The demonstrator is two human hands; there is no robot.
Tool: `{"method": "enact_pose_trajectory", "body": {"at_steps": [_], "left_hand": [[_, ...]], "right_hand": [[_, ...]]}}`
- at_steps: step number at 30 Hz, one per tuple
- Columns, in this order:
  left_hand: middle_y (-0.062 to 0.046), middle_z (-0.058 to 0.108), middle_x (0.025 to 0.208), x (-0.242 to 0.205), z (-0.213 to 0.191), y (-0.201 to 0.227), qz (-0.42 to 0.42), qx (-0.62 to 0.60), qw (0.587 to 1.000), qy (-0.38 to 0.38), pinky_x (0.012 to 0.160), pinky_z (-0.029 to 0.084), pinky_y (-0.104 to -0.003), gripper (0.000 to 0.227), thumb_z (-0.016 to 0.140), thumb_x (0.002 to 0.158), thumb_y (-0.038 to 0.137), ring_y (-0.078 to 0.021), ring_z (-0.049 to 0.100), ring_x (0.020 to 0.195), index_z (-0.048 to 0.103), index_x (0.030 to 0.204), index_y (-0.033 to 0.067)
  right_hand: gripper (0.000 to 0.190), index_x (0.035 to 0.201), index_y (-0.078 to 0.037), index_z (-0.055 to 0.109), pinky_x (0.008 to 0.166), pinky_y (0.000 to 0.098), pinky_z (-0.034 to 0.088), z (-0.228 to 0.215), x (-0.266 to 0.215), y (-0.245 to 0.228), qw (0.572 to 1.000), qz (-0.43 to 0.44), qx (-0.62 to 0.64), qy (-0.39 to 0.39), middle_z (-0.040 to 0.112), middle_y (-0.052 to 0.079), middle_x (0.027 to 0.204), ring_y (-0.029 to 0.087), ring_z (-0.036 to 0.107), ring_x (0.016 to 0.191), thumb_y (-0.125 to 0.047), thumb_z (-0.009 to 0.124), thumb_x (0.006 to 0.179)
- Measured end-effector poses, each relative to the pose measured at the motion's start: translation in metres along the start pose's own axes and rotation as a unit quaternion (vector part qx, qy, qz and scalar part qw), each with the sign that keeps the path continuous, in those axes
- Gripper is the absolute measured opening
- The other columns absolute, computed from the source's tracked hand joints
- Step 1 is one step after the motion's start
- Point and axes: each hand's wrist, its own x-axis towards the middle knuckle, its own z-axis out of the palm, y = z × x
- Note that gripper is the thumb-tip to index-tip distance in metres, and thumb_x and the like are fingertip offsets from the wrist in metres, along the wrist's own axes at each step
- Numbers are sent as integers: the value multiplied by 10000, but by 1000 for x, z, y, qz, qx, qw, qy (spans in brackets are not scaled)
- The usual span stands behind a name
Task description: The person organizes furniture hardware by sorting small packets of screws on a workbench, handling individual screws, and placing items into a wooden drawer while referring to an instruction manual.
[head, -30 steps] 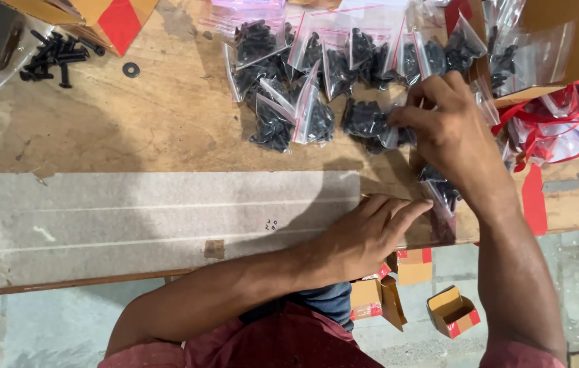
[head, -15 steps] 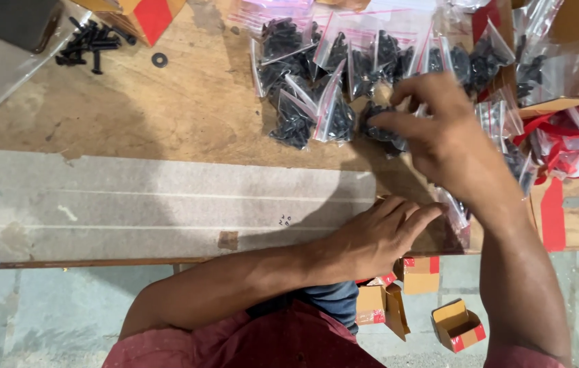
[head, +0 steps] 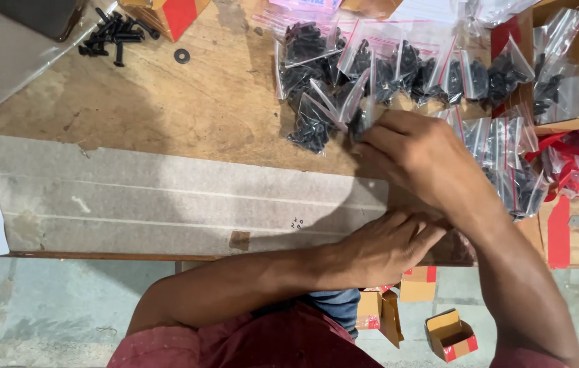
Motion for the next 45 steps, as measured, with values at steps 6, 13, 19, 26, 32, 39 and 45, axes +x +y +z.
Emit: {"method": "enact_pose_trajectory", "body": {"at_steps": [6,13,19,26,32,39,45], "left_hand": [[-254,580,1310,4,-21,11,-43,-49,998,1,1066,500,-492,784,646,868,-23,-367,562,1200,291,1566,-5],[-272,544,1351,4,-6,6,-5,-2,997,81,1142,477,-505,761,634,876,-8,-381,545,1292,273,1545,-4],[-308,543,1328,3,-9,4,-12,-22,999,28,1091,470,-509,864,658,792,-29,-410,541,1216,253,1554,-58],[-265,552,1293,3,-17,5,-22,-75,997,13,1076,476,-502,810,682,831,-11,-402,544,1203,300,1544,-53],[-243,553,1337,2,-8,6,-20,-18,1000,6,1107,479,-508,827,668,827,-14,-374,541,1208,301,1567,16],[-219,592,1312,2,-9,6,-32,-37,999,-17,1061,500,-491,863,635,849,4,-358,570,1153,239,1611,78],[-209,616,1301,-3,-6,3,-19,7,999,26,1058,521,-437,738,600,963,17,-322,590,1148,240,1606,-36]], "right_hand": [[124,977,-9,767,654,366,562,-19,-42,-5,990,132,22,51,698,104,907,244,676,732,-129,775,947],[193,973,-18,762,624,414,520,-31,-30,-12,989,139,16,55,638,112,836,275,644,714,-170,826,872],[259,1167,-47,796,684,392,549,-25,23,-20,990,74,-19,115,606,131,936,259,615,839,-62,798,909],[232,1096,-121,806,890,349,610,-5,19,6,991,22,-105,85,594,121,1128,249,587,1043,29,764,923],[298,1034,-102,803,918,371,607,-25,4,-14,993,39,-111,21,621,119,1169,267,585,1059,38,746,777],[319,1154,-33,763,856,405,589,-14,20,-2,998,28,-32,56,741,122,1092,226,687,964,54,712,852],[371,1321,47,648,721,362,624,-4,62,-5,980,56,158,110,751,211,1048,252,761,877,-106,752,1000]]}}
